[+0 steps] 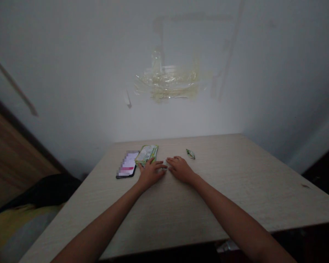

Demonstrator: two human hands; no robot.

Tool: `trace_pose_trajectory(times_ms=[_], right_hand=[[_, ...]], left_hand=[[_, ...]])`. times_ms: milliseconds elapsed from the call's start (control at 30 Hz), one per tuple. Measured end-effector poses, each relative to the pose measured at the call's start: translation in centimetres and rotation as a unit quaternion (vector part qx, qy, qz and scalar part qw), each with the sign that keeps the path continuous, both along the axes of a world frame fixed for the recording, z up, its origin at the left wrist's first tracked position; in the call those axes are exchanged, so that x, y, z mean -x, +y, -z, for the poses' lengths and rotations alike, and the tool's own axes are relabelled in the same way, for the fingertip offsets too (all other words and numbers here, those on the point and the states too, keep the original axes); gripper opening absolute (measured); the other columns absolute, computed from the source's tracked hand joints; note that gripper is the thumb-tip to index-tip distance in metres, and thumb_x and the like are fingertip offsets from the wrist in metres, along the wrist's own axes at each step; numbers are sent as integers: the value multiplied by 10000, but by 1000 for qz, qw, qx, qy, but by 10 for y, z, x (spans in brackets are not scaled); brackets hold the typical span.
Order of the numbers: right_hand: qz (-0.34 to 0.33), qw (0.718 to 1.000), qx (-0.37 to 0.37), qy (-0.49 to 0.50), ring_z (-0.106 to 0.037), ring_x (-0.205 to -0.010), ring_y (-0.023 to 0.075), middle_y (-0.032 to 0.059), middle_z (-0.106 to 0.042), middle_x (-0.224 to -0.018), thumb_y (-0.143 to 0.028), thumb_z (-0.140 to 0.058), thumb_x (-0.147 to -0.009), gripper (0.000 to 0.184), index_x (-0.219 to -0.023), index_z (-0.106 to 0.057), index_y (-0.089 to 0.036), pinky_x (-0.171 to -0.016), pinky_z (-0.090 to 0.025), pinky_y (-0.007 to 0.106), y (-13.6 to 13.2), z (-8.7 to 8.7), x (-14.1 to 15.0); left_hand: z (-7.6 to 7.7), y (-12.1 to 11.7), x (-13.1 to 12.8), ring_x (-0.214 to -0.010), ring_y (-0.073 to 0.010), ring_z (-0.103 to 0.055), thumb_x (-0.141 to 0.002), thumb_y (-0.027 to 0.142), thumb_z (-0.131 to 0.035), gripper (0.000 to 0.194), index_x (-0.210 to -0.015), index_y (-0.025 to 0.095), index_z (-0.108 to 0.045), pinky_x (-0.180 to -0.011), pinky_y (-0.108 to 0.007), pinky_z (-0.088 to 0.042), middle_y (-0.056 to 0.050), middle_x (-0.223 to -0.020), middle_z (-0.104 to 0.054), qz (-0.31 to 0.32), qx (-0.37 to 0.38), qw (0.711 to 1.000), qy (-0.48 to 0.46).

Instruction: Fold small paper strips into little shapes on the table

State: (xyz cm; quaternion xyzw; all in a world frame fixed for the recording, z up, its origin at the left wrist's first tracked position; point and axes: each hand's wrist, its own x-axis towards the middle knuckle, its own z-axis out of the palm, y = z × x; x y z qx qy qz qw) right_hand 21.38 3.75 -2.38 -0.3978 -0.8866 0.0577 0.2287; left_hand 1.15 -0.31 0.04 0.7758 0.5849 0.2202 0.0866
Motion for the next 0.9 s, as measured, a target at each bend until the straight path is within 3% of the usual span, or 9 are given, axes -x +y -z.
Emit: trace_pose_trajectory(times_ms=[133, 367, 500, 667, 900], right_hand=[[-4, 999, 19, 28, -456, -1265, 254, 86, -568, -1372, -231, -506, -919, 431, -1345, -544, -184, -1089, -364, 468, 0, -1, -1], [30, 997, 7, 74, -444, -1264, 261, 157, -551, -1349, -252, -575, -871, 557, -1403, -460, -134, -1080, -367, 464, 0, -1, -1], [24, 997, -5, 76, -471, -1242, 258, 149, -583, -1309, -259, -601, -861, 428, -1274, -584, -145, -1067, -376, 461, 5, 5, -2], [16, 993, -6, 114, -536, -1169, 249, 124, -643, -1198, -262, -655, -837, 228, -1045, -692, -177, -1016, -417, 443, 9, 8, -6], [-11, 995, -32, 95, -550, -1108, 241, 120, -661, -1110, -260, -647, -857, 203, -1029, -695, -164, -983, -431, 428, 6, 3, -4]], left_hand=[[1, 0, 1, -1408, -343, -307, -822, 448, -625, 236, -1050, 423, -682, -1055, -788, 52, 50, -1305, -632, 5, 2, 1000, -8], [2, -2, -1, -1419, -287, -321, -871, 329, -578, 252, -1111, 390, -628, -1086, -747, 62, 0, -1352, -594, 13, -12, 1000, -16], [4, -1, -2, -1433, -274, -298, -882, 271, -548, 382, -1243, 398, -556, -1079, -756, 53, -17, -1401, -551, 12, -11, 1000, -10], [4, 1, 0, -1417, -314, -307, -873, 351, -570, 298, -1160, 401, -636, -1067, -770, 57, -4, -1342, -609, 10, -7, 1000, -5], [2, -1, 0, -1328, -297, -407, -882, 394, -582, 229, -1084, 372, -690, -1079, -745, 87, -9, -1272, -640, 10, -73, 997, 25]])
